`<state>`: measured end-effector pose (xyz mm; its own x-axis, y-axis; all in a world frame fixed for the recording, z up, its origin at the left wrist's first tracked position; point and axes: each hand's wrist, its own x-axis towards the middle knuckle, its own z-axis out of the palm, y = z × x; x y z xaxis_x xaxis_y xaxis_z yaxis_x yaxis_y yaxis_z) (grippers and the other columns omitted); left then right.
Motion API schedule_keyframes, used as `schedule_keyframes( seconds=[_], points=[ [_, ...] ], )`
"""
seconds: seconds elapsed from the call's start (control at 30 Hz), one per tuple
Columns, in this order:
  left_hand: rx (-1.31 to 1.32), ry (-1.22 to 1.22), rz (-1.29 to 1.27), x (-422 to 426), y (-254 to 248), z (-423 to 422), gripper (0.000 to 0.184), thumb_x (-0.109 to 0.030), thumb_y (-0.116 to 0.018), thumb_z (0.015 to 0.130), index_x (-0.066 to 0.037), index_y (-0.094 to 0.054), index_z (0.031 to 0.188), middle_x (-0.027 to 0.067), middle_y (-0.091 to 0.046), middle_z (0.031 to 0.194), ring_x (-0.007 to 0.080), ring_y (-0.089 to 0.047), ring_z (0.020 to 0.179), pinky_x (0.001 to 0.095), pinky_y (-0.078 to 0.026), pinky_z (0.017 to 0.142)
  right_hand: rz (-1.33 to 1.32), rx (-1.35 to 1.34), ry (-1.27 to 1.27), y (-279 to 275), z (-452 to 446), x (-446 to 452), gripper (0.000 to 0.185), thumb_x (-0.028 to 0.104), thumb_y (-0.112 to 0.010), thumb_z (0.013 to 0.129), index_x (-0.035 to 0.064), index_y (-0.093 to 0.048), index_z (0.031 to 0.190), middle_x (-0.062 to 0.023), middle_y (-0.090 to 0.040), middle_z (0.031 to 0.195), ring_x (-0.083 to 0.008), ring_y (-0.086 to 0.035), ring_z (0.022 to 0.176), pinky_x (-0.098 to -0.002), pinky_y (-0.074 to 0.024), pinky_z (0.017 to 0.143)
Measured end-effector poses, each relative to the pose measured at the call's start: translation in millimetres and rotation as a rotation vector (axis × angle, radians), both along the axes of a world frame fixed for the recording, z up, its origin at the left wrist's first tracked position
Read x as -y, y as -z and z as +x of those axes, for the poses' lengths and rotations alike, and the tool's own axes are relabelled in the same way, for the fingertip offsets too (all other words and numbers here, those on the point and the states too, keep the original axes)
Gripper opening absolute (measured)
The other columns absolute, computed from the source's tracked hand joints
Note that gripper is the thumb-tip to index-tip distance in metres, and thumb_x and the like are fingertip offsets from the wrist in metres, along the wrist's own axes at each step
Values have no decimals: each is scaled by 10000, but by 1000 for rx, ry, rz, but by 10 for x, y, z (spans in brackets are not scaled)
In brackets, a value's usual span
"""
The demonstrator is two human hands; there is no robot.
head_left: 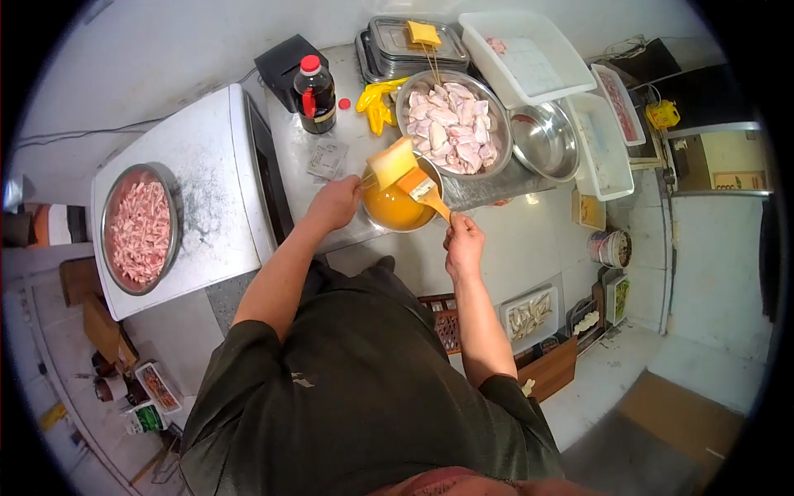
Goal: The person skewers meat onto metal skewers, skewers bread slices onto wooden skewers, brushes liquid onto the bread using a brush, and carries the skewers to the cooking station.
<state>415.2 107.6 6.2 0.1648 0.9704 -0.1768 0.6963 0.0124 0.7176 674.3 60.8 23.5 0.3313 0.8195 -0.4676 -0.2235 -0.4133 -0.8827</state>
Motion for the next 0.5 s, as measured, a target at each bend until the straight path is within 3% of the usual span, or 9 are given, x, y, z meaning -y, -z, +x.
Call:
schedule_keyframes(
  seconds=[0.07, 0.2, 0.33, 0.5],
  points=[
    [-21, 5, -17, 4, -5, 87, 198, -203, -482, 929, -25, -564, 952, 232, -624, 853, 431, -585, 841, 498, -459, 736, 15, -171, 70, -39, -78, 63, 164, 184, -605, 898, 91, -526, 788, 47, -416, 557, -61, -331, 426, -212, -257, 399],
    [-21, 35, 24, 14, 65, 224, 202, -221, -481, 927, -33, -555, 940, 233, -624, 823, 438, -586, 808, 514, -457, 717, 39, -238, 180, -85, -306, 52, 180, 186, -605, 898, 94, -519, 769, 44, -423, 558, -62, -342, 423, -216, -260, 394],
    [-13, 58, 58, 31, 31, 287, 211, -242, -475, 926, -45, -547, 951, 237, -628, 801, 442, -592, 780, 526, -462, 706, 37, -209, 141, 83, -351, 112, 176, 198, -609, 890, 48, -580, 803, 41, -440, 566, -59, -361, 433, -227, -267, 396],
    [-27, 43, 49, 7, 55, 223, 203, -233, -479, 928, -41, -544, 942, 237, -624, 800, 443, -587, 781, 523, -457, 699, -15, -101, 164, -11, -226, 147, 167, 186, -608, 885, 60, -542, 797, 45, -434, 571, -52, -347, 426, -212, -261, 389]
  ],
)
